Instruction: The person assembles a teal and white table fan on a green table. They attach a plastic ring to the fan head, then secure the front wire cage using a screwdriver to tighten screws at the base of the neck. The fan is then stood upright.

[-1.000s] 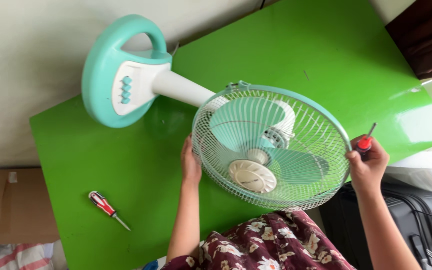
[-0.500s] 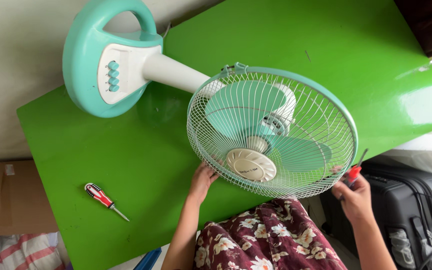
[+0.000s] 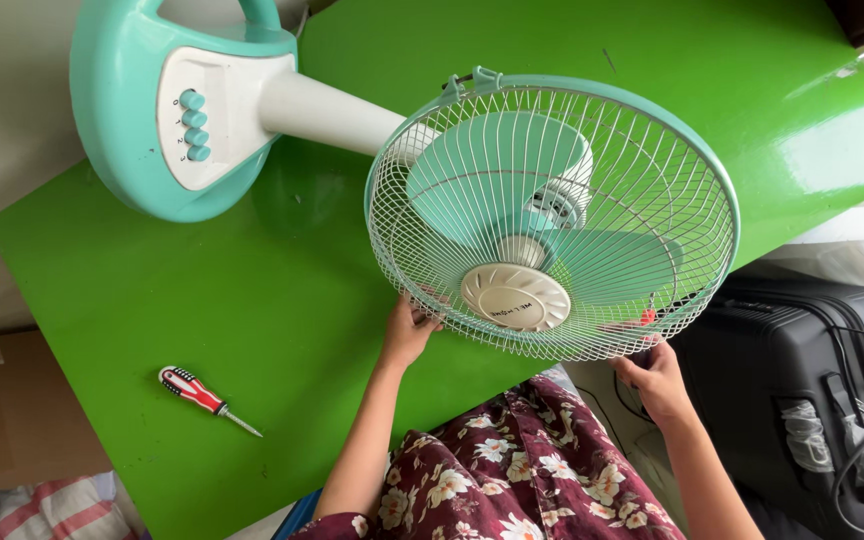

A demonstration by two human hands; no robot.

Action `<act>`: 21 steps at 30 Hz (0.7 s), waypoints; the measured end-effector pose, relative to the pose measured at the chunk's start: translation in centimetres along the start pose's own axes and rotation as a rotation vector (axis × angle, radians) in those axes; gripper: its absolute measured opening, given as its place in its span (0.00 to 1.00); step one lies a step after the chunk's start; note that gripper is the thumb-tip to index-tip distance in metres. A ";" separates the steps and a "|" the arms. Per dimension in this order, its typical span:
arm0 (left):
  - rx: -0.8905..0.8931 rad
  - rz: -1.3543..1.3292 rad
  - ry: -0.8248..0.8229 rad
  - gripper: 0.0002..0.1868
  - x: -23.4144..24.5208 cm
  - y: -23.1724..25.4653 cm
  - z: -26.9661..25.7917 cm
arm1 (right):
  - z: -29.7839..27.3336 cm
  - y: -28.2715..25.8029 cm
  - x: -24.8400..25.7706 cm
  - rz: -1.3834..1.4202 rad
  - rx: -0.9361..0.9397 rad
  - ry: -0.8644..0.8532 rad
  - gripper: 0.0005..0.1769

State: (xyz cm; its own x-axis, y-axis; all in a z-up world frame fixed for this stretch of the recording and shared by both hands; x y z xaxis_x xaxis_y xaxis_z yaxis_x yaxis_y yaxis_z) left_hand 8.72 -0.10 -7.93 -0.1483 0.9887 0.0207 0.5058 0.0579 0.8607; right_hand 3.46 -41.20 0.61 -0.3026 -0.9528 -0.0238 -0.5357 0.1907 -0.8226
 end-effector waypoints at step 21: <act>0.056 0.046 0.076 0.24 5.5 8.6 4.4 | -1.2 -8.8 2.0 -0.179 0.200 0.215 0.13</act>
State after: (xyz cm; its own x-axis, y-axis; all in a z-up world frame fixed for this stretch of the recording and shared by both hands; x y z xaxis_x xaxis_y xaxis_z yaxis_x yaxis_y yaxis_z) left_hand 16.01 6.42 -2.68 -0.1866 0.9774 0.0997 0.5600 0.0225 0.8282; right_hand 6.63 -44.49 8.48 -0.3881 -0.8914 0.2342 -0.4370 -0.0458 -0.8983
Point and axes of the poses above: each hand's wrist, its own z-axis towards the middle knuckle, its own x-axis out of the back of the hand, y = z × x, the point moved 10 cm from there along z, towards the middle knuckle, and after that the axes turned 11 degrees about y, right-handed, at the moved point
